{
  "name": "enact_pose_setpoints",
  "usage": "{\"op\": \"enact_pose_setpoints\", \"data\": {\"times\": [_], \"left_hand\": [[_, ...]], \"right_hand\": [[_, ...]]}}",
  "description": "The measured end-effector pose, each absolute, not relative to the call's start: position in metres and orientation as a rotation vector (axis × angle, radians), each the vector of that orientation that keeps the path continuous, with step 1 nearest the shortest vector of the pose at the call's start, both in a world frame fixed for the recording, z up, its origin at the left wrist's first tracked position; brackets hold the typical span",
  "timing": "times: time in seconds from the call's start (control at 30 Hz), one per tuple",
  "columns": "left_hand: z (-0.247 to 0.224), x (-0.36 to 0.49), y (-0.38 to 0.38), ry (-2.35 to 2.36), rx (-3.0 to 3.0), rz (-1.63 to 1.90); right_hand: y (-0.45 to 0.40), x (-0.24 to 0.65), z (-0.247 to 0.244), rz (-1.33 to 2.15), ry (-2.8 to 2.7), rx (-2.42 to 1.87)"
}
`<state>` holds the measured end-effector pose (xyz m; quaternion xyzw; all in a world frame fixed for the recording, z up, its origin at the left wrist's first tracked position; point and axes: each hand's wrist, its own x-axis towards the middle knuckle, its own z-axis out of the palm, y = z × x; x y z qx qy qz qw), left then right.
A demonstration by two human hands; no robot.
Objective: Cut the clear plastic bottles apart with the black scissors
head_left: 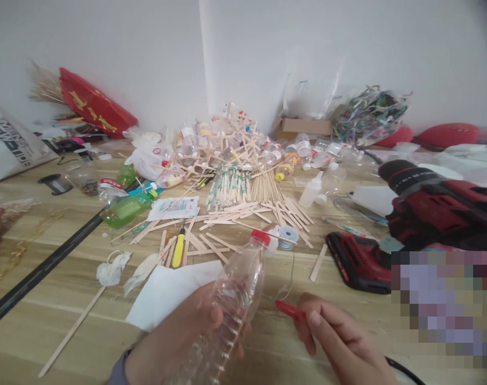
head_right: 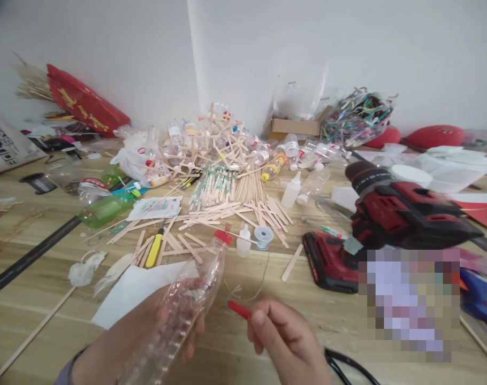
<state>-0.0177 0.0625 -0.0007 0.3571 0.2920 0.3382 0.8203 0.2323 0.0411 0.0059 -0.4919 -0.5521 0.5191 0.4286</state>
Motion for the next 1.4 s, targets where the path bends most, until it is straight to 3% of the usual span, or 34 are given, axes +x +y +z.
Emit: {"op": "enact_pose_setpoints", "data": {"times": [0.27, 0.53, 0.7, 0.8, 0.9, 1.0, 1.13, 1.27, 1.4], "left_hand": [[-0.002, -0.02, 0.06, 0.649, 0.697, 0.784], [0.036, -0.002, 0.061, 0.694, 0.738, 0.725], [0.028, -0.002, 0.063, 0.658, 0.787, 0.752], [0.013, -0.005, 0.065, 0.621, 0.825, 0.753], [0.006, -0.007, 0.064, 0.594, 0.865, 0.753], [0.006, -0.008, 0.063, 0.638, 0.938, 0.751], [0.003, -0.01, 0.065, 0.708, 1.035, 0.778], [0.0, -0.015, 0.064, 0.611, 0.966, 0.772], [0.008, -0.016, 0.065, 0.591, 0.957, 0.784]], "right_hand": [[0.041, 0.225, 0.007, 1.313, -1.426, -1.198], [0.043, 0.202, -0.022, 1.843, -1.043, -0.939], [0.038, 0.19, -0.034, 1.993, -0.884, -0.9], [0.037, 0.199, -0.019, 1.658, -1.02, -1.114], [0.045, 0.211, 0.006, 0.828, -1.587, -1.239], [0.063, 0.215, 0.036, -0.017, -2.096, -1.088], [0.088, 0.214, 0.058, -0.583, -2.265, -1.161], [0.09, 0.225, 0.043, -0.571, -2.2, -1.331], [0.074, 0.229, 0.026, 0.333, -2.043, -1.383]]}}
